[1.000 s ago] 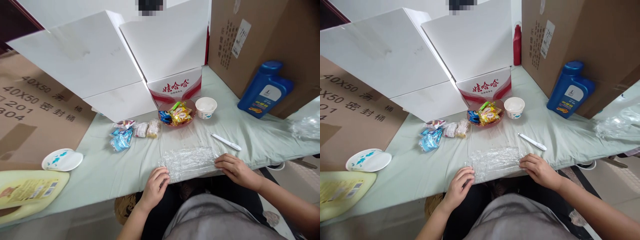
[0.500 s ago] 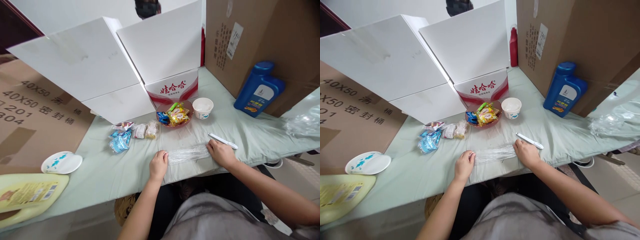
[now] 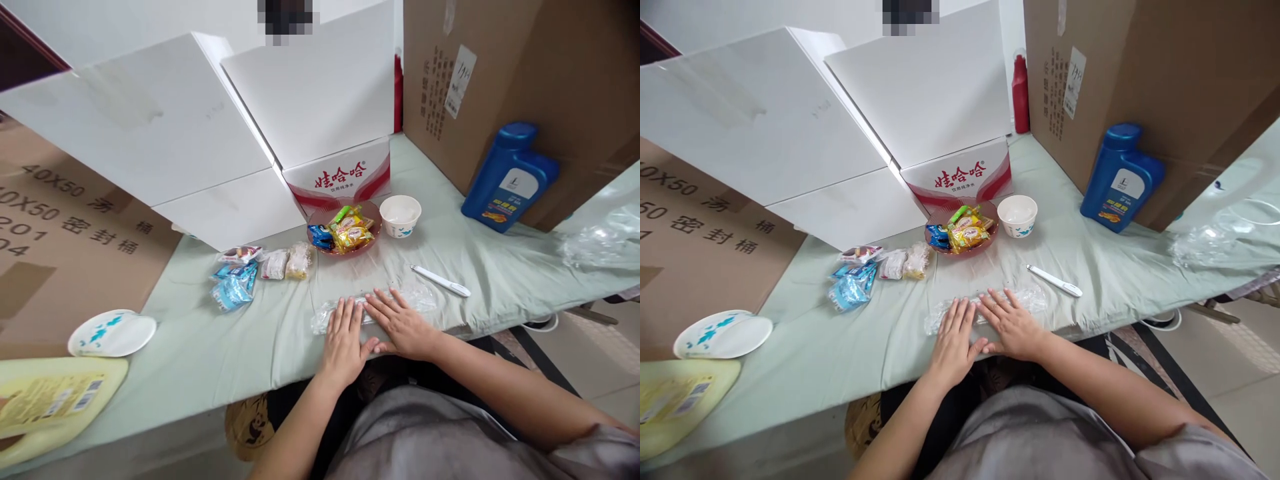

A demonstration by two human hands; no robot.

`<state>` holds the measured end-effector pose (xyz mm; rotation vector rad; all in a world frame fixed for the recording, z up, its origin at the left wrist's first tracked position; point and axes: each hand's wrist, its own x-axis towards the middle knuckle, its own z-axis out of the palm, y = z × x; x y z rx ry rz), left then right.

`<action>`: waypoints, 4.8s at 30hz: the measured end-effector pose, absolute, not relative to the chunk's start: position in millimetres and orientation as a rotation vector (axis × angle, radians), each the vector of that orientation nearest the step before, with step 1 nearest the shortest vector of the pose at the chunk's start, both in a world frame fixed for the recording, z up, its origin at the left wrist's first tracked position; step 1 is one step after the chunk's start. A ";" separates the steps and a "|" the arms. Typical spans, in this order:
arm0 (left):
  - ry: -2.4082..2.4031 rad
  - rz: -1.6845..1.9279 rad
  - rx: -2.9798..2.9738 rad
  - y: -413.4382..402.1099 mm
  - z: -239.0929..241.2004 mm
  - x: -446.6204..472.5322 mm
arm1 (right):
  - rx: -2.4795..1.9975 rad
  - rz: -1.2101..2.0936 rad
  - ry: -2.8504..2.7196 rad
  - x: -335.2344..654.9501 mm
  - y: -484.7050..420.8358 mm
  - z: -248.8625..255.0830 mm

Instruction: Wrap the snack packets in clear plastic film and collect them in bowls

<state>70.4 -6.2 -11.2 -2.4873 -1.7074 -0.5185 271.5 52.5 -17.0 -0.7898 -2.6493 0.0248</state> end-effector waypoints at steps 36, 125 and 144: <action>-1.718 -0.876 -2.914 -34.1 -19.6 107.1 | -0.758 1.011 -2.691 262.4 139.7 53.3; -1.882 -0.924 -2.404 32.2 -18.2 76.5 | -0.690 0.359 -2.679 282.2 83.4 -2.8; -1.964 -1.057 -2.402 36.2 -19.2 76.2 | -1.444 -0.110 -2.320 298.8 221.5 68.5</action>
